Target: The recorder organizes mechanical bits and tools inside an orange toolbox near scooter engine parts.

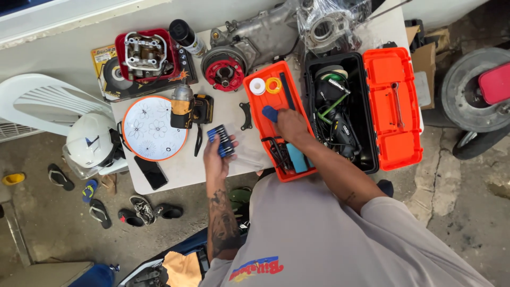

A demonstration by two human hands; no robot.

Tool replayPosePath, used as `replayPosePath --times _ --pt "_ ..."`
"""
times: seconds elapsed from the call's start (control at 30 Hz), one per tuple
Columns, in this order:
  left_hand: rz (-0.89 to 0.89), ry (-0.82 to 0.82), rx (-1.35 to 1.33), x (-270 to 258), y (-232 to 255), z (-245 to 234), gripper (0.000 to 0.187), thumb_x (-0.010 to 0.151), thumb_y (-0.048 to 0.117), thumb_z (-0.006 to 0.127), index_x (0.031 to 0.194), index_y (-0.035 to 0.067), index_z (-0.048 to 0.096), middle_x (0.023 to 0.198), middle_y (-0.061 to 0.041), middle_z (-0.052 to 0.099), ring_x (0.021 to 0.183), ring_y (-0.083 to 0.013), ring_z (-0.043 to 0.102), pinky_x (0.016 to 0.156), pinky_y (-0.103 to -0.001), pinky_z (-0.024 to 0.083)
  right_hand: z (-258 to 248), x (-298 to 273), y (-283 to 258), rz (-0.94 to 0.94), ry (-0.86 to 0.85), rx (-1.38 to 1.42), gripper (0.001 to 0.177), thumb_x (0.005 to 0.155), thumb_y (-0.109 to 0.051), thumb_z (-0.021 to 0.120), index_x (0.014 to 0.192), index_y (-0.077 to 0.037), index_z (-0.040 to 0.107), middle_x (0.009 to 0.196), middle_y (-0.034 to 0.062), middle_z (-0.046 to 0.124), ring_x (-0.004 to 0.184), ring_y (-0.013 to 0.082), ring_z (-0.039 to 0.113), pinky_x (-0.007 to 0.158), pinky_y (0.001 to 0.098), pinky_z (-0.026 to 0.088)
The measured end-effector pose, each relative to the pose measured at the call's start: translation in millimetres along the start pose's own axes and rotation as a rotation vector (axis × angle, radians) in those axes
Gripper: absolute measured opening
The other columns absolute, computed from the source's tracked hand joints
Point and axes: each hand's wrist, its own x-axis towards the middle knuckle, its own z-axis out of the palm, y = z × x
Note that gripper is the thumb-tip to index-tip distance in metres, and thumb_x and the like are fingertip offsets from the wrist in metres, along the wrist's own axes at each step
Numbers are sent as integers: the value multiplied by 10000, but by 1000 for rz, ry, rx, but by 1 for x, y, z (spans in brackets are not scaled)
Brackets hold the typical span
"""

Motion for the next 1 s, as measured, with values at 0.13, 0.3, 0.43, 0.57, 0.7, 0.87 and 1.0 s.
replayPosePath --times 0.13,0.3,0.43,0.57,0.7,0.87,1.0 --pt "-6 -51 56 -1 -1 28 404 1053 312 543 1321 10 524 1063 -208 737 849 -251 759 503 -318 614 12 -4 -2 40 -46 -8 252 859 -231 700 911 15 724 961 254 731 921 423 718 837 505 579" --pt "-32 -121 26 -7 -6 42 408 1051 301 543 1325 0 521 1061 -214 740 839 -242 759 505 -308 608 24 -10 -4 96 -72 16 284 876 -272 697 914 3 752 970 251 731 935 425 714 860 495 573" --pt "-51 -139 -4 -4 -17 37 412 1052 297 543 1324 -11 521 1062 -219 737 848 -249 760 519 -317 619 37 -2 1 156 -86 74 263 885 -243 678 931 6 748 966 262 728 929 428 712 846 496 571" --pt "-88 -140 -11 -5 -21 43 412 1051 304 544 1315 -12 527 1065 -215 736 856 -250 758 527 -326 630 56 18 20 142 -92 51 249 916 -226 646 954 -6 758 987 262 732 952 421 719 875 484 577" --pt "-117 -132 0 -3 -24 55 401 1038 324 539 1305 25 526 1070 -196 743 868 -246 763 526 -334 629 58 28 35 88 16 132 247 921 -203 626 1062 -40 746 1016 265 712 935 451 687 835 525 551" --pt "-138 -157 13 9 -31 71 418 1050 381 500 1302 49 528 1070 -163 752 869 -237 764 547 -337 624 90 49 57 184 -38 106 306 910 -302 706 1002 -13 745 1019 251 727 977 416 710 876 490 574" --pt "-119 -225 -27 29 -38 78 433 1088 414 471 1278 28 525 1058 -163 748 864 -249 759 570 -340 620 43 31 37 215 13 163 484 844 -406 809 1047 13 679 972 276 710 938 433 701 807 505 574"
